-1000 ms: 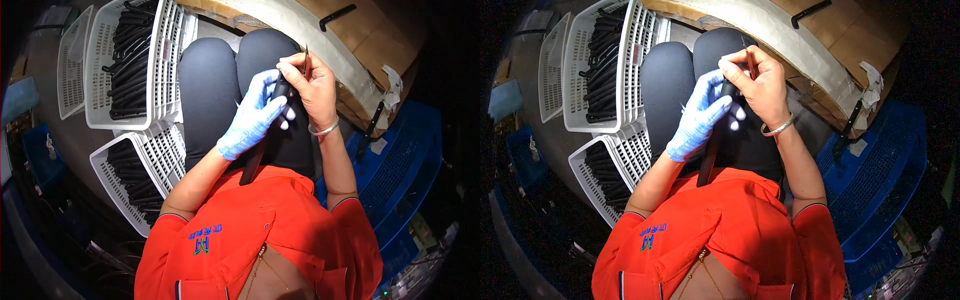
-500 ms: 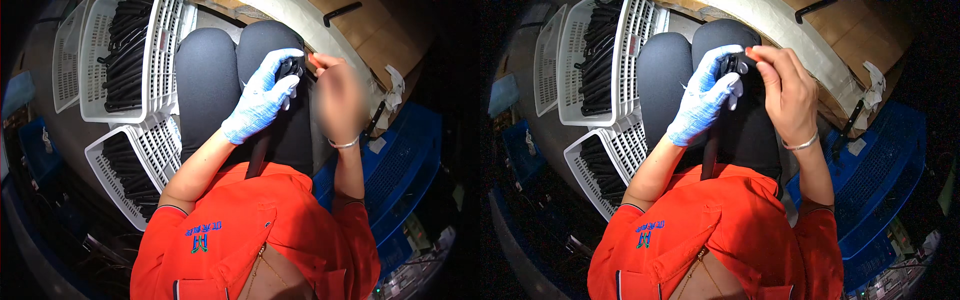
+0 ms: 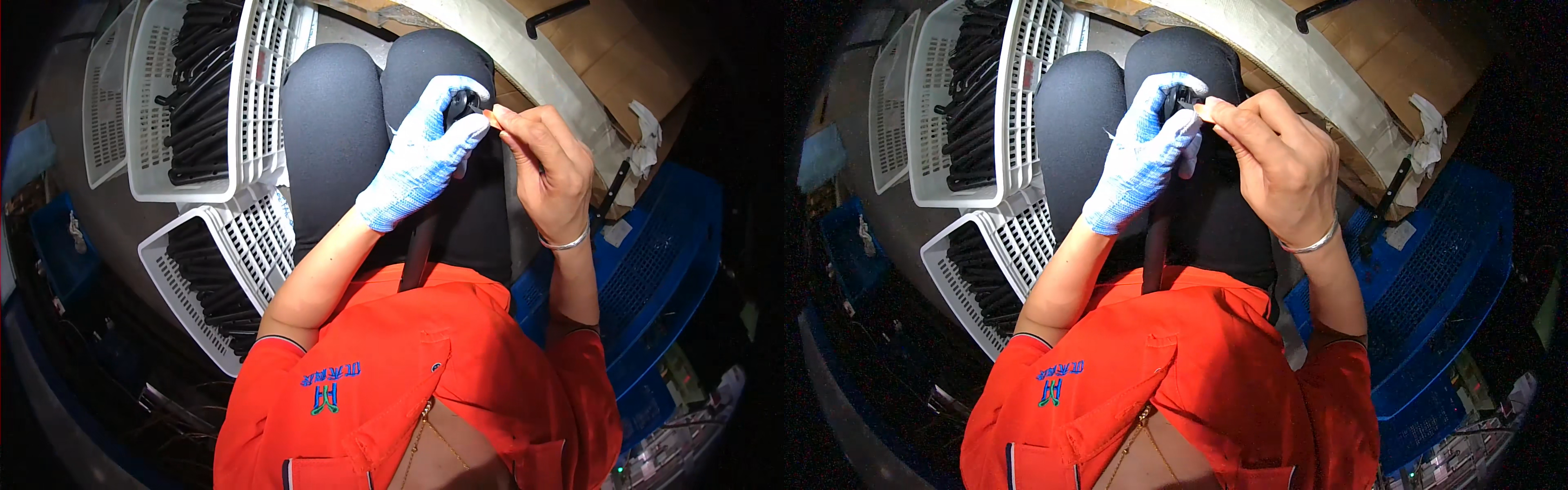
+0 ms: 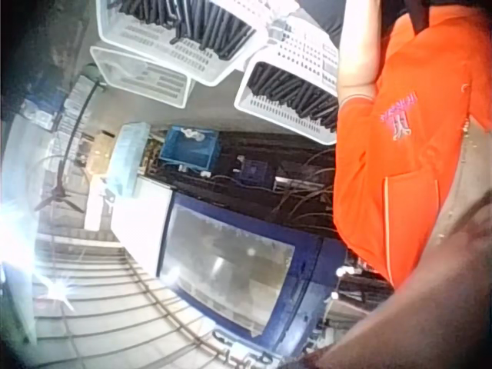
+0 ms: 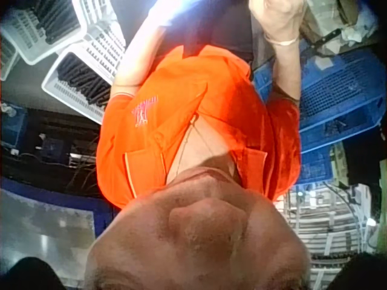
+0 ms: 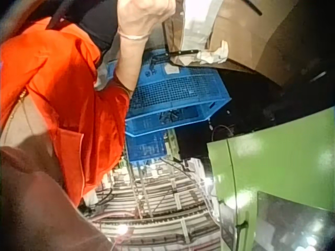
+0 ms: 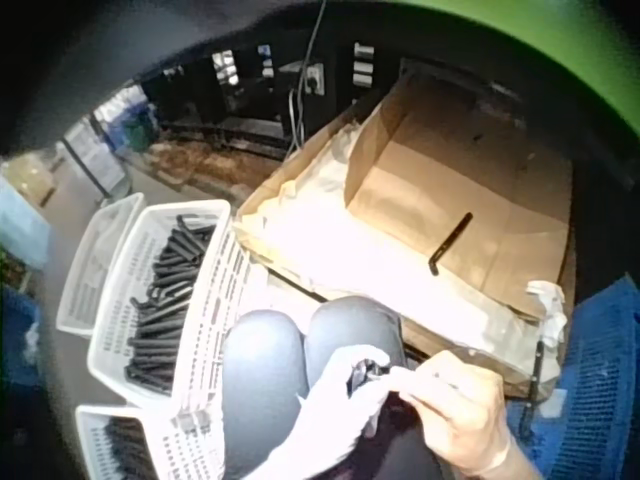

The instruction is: The person assembles small white components into black plastic handle-like parts by hand, then places the assembled parts into plastic bins.

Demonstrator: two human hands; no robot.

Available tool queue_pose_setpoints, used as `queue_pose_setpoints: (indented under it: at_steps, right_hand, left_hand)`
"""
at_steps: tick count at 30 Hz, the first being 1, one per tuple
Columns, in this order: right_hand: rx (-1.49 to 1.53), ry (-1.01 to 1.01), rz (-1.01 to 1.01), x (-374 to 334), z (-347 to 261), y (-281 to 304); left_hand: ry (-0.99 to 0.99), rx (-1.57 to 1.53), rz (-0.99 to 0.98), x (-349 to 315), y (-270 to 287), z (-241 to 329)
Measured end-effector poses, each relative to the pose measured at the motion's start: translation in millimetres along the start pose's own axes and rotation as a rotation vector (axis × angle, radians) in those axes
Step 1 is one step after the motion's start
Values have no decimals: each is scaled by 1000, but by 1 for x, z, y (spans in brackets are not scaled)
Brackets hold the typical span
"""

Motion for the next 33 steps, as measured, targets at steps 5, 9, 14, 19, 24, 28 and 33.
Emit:
queue_pose_setpoints:
  at_steps: [5,9,14,19,24,28,33]
  right_hand:
    - [-51,7,-35,2,-1,1]
    - [-77,5,-61,5,-2,0]
    - [-62,-24,-82,8,-4,0]
    - [-50,-43,-55,10,-4,-1]
    - [-85,-99,-125,16,-4,0]
    - [45,-144,81,16,-1,4]
    - [68,-249,155,7,5,11]
  left_hand:
    - [48,30,3,0,1,7]
    - [67,66,18,-1,2,10]
    - [66,45,26,0,4,7]
    - [90,87,59,1,2,9]
    - [90,26,46,1,2,7]
    - [-15,74,161,-3,12,21]
    - [-175,-84,237,-18,63,49]
Point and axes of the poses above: each hand's wrist, its own x-axis towards the middle knuckle, its own y-axis out of the back of the hand, z = x × y, the point moved 3 cm from there along x, towards the middle knuckle, and after that the axes turned 12 degrees about y, right-handed, at the moved point
